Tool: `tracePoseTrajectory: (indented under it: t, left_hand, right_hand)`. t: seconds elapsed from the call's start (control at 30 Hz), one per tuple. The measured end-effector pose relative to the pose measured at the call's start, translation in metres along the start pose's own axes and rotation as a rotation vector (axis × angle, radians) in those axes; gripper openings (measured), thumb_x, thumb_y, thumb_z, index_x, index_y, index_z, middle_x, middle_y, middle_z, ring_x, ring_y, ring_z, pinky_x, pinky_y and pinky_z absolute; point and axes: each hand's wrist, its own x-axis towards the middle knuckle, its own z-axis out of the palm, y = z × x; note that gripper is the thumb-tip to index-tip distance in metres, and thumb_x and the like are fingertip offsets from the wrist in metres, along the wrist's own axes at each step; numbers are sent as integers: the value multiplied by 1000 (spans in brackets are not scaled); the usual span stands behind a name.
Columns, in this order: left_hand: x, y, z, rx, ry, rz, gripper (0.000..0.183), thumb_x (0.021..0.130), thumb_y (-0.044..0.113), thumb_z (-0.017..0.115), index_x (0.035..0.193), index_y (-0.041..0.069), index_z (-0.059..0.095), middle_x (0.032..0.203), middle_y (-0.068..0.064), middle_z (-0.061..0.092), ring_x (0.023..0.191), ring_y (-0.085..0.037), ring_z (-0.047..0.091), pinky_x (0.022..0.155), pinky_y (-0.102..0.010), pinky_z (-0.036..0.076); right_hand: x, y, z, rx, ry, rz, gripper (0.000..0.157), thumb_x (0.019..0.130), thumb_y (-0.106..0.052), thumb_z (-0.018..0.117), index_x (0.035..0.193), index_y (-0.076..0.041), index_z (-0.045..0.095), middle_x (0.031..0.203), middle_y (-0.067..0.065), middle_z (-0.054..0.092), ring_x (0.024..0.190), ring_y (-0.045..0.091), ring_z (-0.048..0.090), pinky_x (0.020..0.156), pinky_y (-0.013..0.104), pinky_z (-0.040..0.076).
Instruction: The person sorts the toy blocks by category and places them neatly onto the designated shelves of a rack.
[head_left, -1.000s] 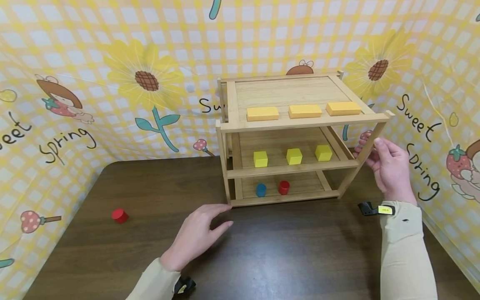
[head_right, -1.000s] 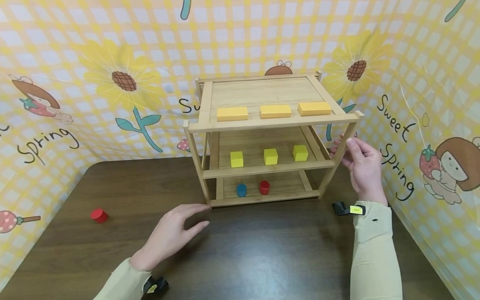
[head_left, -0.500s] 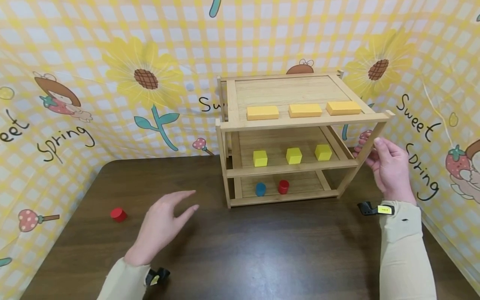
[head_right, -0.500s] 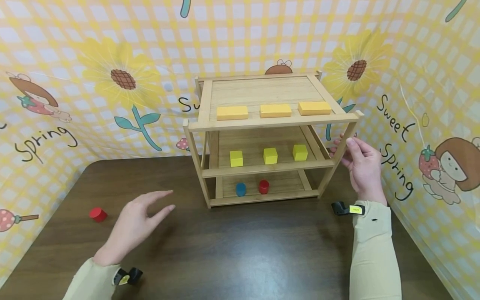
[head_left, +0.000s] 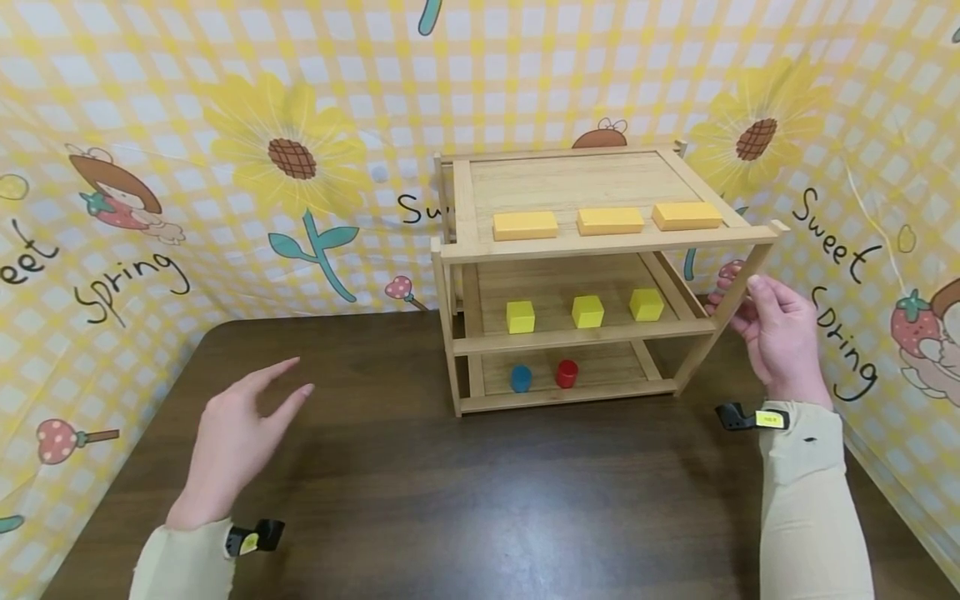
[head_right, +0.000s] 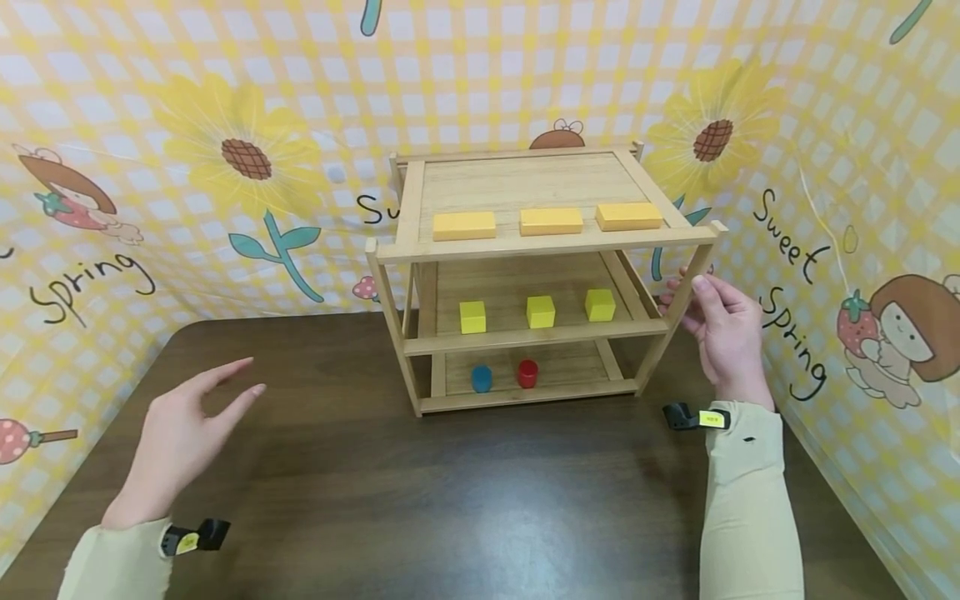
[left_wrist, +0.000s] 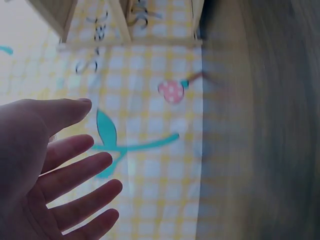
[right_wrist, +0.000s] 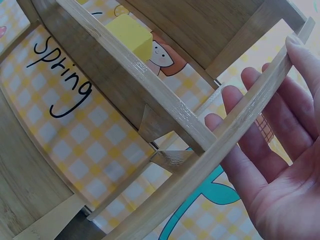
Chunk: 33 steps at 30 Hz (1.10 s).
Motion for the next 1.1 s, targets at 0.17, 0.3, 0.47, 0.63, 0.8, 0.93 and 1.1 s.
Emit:
tracePoseTrajectory:
  t: [0.17,0.3,0.47,0.63,0.8,0.93,1.1]
  left_hand:
    - [-4,-22,-8,42,-15,-68,47,98,34,71,136,7,65,122,-28,66,45,-15,51,46,-34,43]
    - [-8,-43,-12,52,-40,-134,50,99,36,69,137,4,63,107,-27,71,58,-22,65,55,-42,51]
    - [-14,-68,-16,50,-98,-227,59,100,42,67,140,0,59,112,-32,68,95,-49,67,73,-66,50]
    - [-19,-84,-19,42,-233,-278,77,96,51,68,146,-5,49,130,-38,56,110,-57,57,80,-69,47]
    - [-23,-92,-21,53,-291,-272,81,93,48,74,145,-9,47,128,-39,56,108,-58,58,80,-69,48]
    - [-25,-97,-18,62,-279,-263,76,92,43,77,141,-9,51,126,-39,58,108,-59,56,81,-69,47]
    - [-27,-100,-14,73,-246,-268,64,89,34,81,131,-9,60,118,-35,64,106,-55,58,81,-65,47]
  right_hand:
    - [0,0,0,-6,-1,1,32,102,-9,61,119,17,64,111,21,70,90,30,73,83,40,59]
    - [0,-1,0,-11,3,0,32,102,-10,61,119,17,65,111,21,70,90,29,73,83,40,59]
    - [-1,0,1,-4,2,4,33,102,-10,62,118,18,64,112,21,70,90,30,73,84,42,58]
    - [-1,-2,1,-17,10,2,31,102,-11,62,117,16,66,114,21,70,93,29,73,84,39,60]
    - [-1,-2,2,-17,6,-2,30,102,-10,61,118,16,66,114,20,69,94,29,72,84,38,60]
    - [-1,-2,2,-1,0,-8,30,102,-9,62,117,17,65,113,21,70,94,29,72,84,39,60]
    - [-1,-2,2,-1,7,-1,33,102,-9,62,118,19,63,114,20,69,94,29,72,84,38,60]
